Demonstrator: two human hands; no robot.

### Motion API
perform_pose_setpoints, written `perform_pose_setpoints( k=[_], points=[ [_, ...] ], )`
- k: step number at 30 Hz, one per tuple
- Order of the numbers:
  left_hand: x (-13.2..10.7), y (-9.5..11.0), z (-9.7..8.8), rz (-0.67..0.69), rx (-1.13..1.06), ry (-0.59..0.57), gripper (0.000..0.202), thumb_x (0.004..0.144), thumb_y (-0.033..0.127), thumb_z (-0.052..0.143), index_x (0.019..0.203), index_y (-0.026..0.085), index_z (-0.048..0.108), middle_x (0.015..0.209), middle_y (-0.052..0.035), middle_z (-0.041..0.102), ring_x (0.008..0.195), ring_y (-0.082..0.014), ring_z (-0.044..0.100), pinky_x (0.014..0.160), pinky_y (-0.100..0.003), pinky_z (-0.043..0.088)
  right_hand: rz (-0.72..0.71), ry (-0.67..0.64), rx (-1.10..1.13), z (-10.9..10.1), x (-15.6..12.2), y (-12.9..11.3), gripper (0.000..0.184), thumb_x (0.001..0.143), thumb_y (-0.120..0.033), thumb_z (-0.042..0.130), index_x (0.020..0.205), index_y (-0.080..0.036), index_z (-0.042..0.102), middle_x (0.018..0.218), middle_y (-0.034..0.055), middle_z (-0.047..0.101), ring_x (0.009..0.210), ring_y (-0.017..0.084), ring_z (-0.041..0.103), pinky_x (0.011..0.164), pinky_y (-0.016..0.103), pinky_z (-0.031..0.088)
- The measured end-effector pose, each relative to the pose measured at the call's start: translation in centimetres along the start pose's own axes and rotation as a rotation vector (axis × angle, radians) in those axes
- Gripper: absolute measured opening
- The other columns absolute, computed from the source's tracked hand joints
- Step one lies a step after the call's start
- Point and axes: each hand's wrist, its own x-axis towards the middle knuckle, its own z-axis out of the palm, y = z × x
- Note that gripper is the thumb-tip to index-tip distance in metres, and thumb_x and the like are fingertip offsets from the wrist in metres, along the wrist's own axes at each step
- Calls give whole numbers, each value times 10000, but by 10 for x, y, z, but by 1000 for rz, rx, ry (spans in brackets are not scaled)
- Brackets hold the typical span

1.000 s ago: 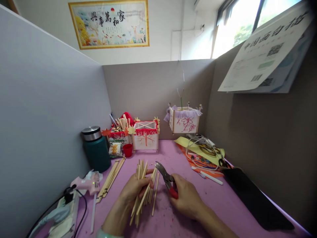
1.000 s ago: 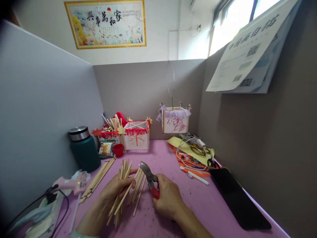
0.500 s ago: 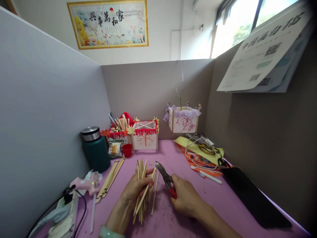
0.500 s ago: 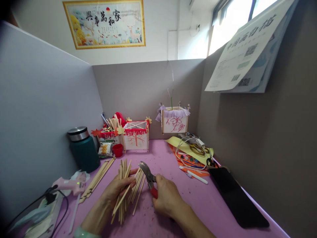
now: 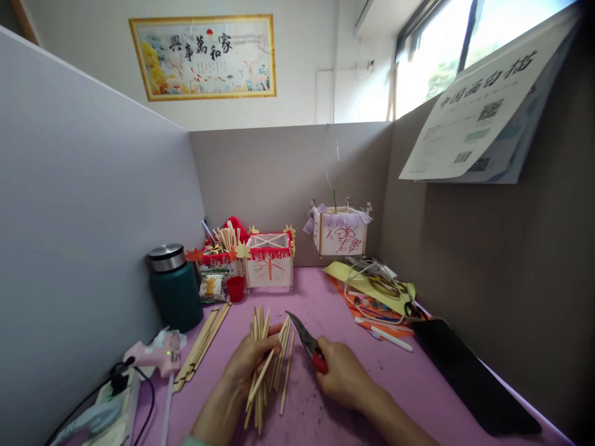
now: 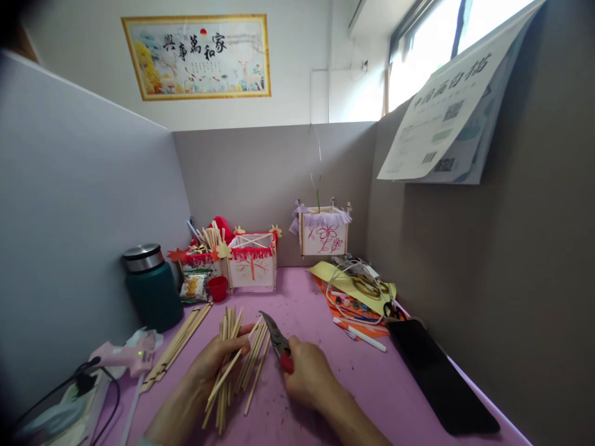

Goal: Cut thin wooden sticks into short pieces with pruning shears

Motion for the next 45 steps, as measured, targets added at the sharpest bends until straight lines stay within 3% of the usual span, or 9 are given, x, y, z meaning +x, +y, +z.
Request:
perform_pose_setpoints(
  k=[7, 17, 26, 31, 35, 38, 41, 45],
  points=[
    [0, 0, 3, 10, -7, 61, 525, 611, 132, 674, 1129, 139, 591, 500, 48, 557, 393, -104, 526, 397, -191, 410, 2, 45, 215, -13, -6, 2, 141, 681, -222, 555, 788, -200, 467, 676, -23, 570, 592, 119, 478, 547, 216, 278],
    [-5, 2, 8, 1, -57, 50, 450, 616, 117, 683, 1062, 148, 626, 480, 69, 542, 368, -59, 480, 361, -143, 337, -65, 42, 86, -8, -16, -8, 238, 683, -201, 557, 906, -206, 476, 819, 20, 603, 682, 154, 526, 586, 235, 270],
    [3, -4, -5, -15, -133, -29, 446, 654, 126, 682, 1093, 119, 607, 462, 60, 540, 325, -34, 425, 315, -117, 264, -37, 20, 30, -4, -15, -9, 166, 659, -180, 547, 786, -201, 442, 701, 24, 613, 596, 148, 517, 526, 239, 229],
    [3, -3, -2, 9, -129, -38, 447, 636, 123, 691, 1074, 122, 598, 473, 69, 531, 318, -28, 416, 311, -119, 267, -3, 48, 57, 0, -11, -7, 134, 650, -154, 534, 732, -198, 438, 648, 6, 581, 559, 129, 476, 519, 240, 227],
    [2, -5, 2, 48, -69, -45, 435, 646, 186, 722, 1056, 157, 579, 458, 80, 512, 334, -71, 461, 357, -169, 376, 7, 33, 375, -5, -6, -1, 116, 677, -196, 547, 746, -192, 454, 654, -22, 536, 597, 117, 471, 556, 225, 314],
    [4, -9, 5, 104, 32, -62, 330, 710, 303, 703, 972, 137, 592, 389, 83, 461, 305, -74, 422, 343, -172, 344, 3, -135, 832, -8, -5, -3, 232, 697, -307, 602, 844, -192, 465, 694, -31, 529, 579, 110, 491, 531, 221, 365],
    [5, -13, 9, 185, 51, -44, 337, 704, 334, 715, 932, 122, 585, 451, 44, 536, 329, -69, 446, 333, -161, 294, -48, -308, 1137, -6, -7, -14, 360, 663, -406, 672, 858, -195, 456, 759, -10, 556, 548, 110, 520, 475, 217, 362],
    [3, -13, 17, 249, 41, -44, 382, 685, 340, 732, 951, 120, 568, 551, 2, 615, 357, -78, 493, 352, -173, 329, -90, -245, 1260, 1, -9, -23, 397, 647, -426, 725, 818, -197, 448, 664, -46, 499, 509, 77, 445, 464, 198, 331]
  ],
)
